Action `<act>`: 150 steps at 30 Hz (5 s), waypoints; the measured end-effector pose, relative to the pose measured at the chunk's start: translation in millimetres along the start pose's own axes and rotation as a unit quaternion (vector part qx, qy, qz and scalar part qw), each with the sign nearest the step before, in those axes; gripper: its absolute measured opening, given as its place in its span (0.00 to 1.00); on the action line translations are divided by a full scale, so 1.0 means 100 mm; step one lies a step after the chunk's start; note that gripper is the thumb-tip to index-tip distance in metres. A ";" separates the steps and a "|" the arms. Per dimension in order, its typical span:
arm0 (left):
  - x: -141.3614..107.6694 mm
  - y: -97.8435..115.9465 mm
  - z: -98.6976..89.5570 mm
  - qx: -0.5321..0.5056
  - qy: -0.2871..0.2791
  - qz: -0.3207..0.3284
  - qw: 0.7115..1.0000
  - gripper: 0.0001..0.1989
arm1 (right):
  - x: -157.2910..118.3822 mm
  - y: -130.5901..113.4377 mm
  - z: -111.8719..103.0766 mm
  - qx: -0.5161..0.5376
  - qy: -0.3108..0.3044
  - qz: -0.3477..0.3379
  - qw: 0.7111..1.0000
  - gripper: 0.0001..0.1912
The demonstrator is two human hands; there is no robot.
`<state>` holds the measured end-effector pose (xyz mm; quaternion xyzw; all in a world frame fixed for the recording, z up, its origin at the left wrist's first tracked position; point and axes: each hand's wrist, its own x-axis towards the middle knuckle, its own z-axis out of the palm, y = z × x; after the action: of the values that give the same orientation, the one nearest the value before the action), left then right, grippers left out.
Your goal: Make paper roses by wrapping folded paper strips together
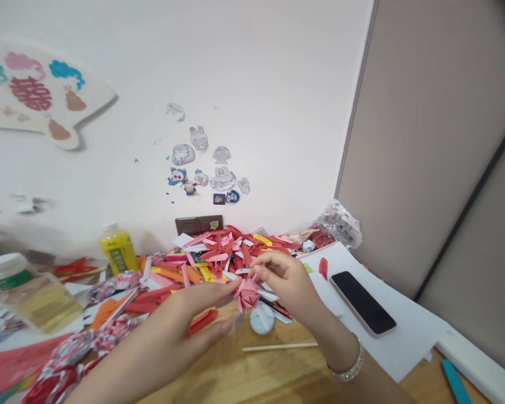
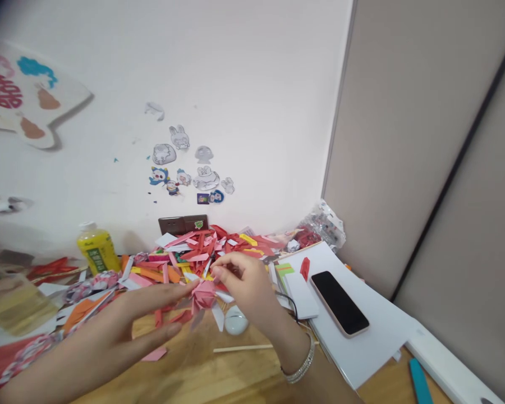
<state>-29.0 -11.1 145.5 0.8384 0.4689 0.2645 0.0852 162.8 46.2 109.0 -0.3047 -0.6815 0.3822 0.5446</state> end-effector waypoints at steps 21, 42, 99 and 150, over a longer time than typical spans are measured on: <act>0.18 0.01 0.19 -0.181 0.033 -0.087 0.979 0.05 | -0.05 -0.10 0.05 -0.137 -0.073 -0.053 0.986 0.09; 0.23 0.05 0.36 -0.259 0.074 -0.099 0.958 0.01 | -0.11 -0.15 0.16 -0.189 -0.011 -0.151 0.970 0.06; 0.10 0.18 0.17 -0.159 0.245 -0.018 0.956 0.04 | -0.15 -0.24 0.10 -0.122 0.017 -0.251 0.960 0.07; 0.22 -0.14 0.27 -0.101 0.001 -0.082 0.991 0.06 | -0.13 -0.08 0.12 -0.156 -0.094 0.002 0.983 0.06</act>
<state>-16.4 17.6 125.0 0.7841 0.5067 0.3033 0.1909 153.9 28.9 107.9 -0.3504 -0.7802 0.2989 0.4232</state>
